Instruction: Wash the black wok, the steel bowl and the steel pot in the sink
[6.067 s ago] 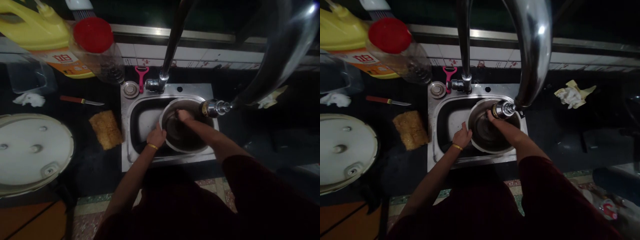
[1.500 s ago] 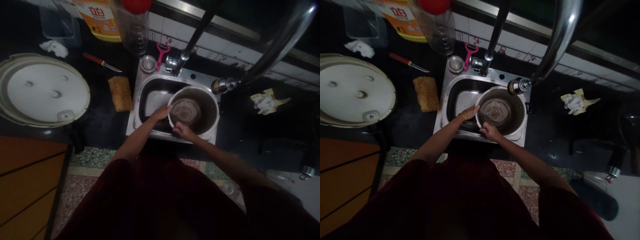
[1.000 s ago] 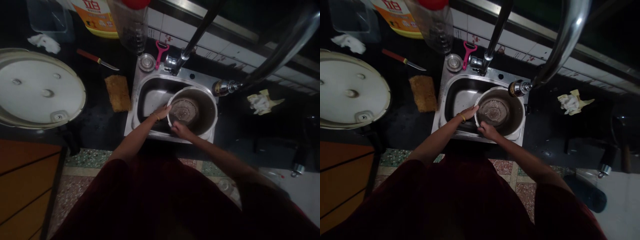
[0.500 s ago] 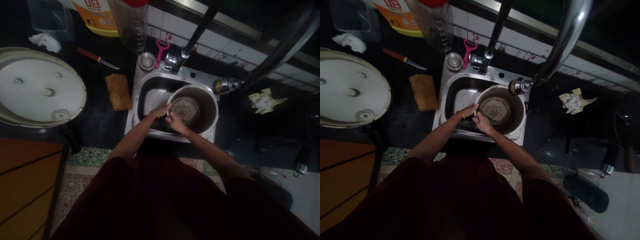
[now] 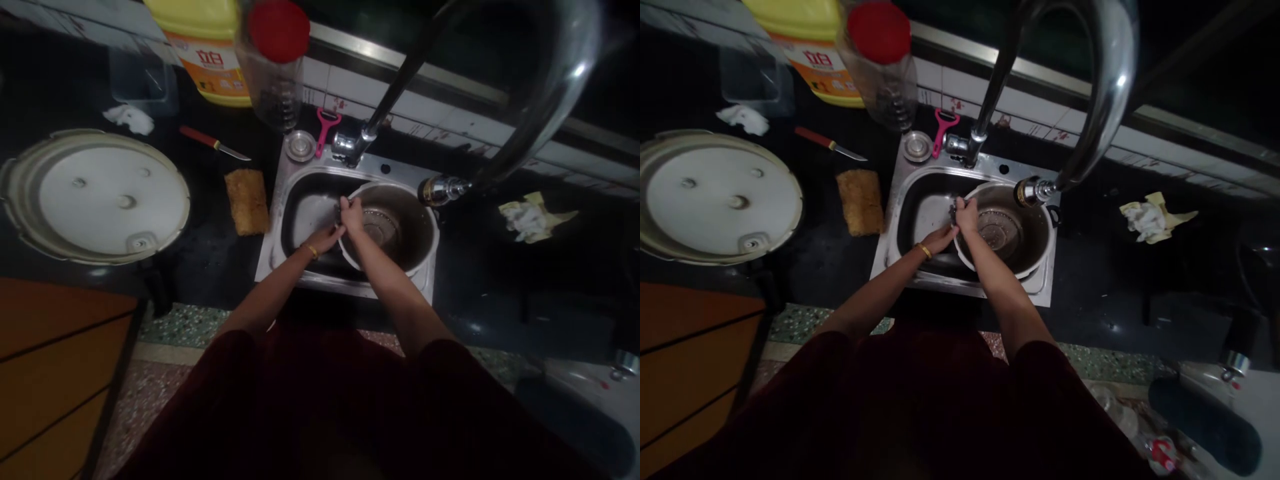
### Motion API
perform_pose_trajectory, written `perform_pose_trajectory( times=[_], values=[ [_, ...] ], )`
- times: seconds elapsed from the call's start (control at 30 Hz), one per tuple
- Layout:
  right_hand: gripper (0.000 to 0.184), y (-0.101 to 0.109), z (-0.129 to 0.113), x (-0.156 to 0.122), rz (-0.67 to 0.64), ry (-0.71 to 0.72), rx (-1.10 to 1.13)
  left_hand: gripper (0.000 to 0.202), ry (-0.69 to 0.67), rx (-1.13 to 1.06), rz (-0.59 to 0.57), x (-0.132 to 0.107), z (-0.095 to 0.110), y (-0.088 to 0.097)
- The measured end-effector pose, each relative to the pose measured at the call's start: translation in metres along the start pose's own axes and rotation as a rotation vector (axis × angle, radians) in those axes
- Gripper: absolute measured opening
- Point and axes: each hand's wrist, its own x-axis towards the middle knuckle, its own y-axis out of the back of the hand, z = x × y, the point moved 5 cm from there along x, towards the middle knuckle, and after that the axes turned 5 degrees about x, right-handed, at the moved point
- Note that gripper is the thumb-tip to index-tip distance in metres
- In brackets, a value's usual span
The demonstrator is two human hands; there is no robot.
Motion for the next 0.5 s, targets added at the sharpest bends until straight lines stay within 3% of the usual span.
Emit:
perform_pose_trajectory(
  times=[0.1,0.2,0.27,0.33,0.5],
  values=[
    [0.019,0.006,0.005,-0.003,0.005,0.003,0.036,0.08,-0.043,0.131,-0.043,-0.005,0.001,-0.005],
    [0.022,0.001,0.021,-0.029,-0.194,0.046,-0.021,0.072,-0.055,0.205,-0.104,-0.005,0.006,-0.008],
    [0.023,-0.001,0.026,-0.035,-0.259,0.06,-0.051,0.065,-0.033,0.242,-0.118,-0.004,0.011,-0.008],
    [0.021,0.008,0.022,-0.017,-0.164,0.051,-0.063,0.066,0.026,0.26,-0.08,-0.006,0.014,-0.007],
    [0.024,0.059,-0.002,0.06,0.238,-0.134,0.01,0.065,0.071,0.253,0.021,-0.015,0.022,-0.004]
  ],
)
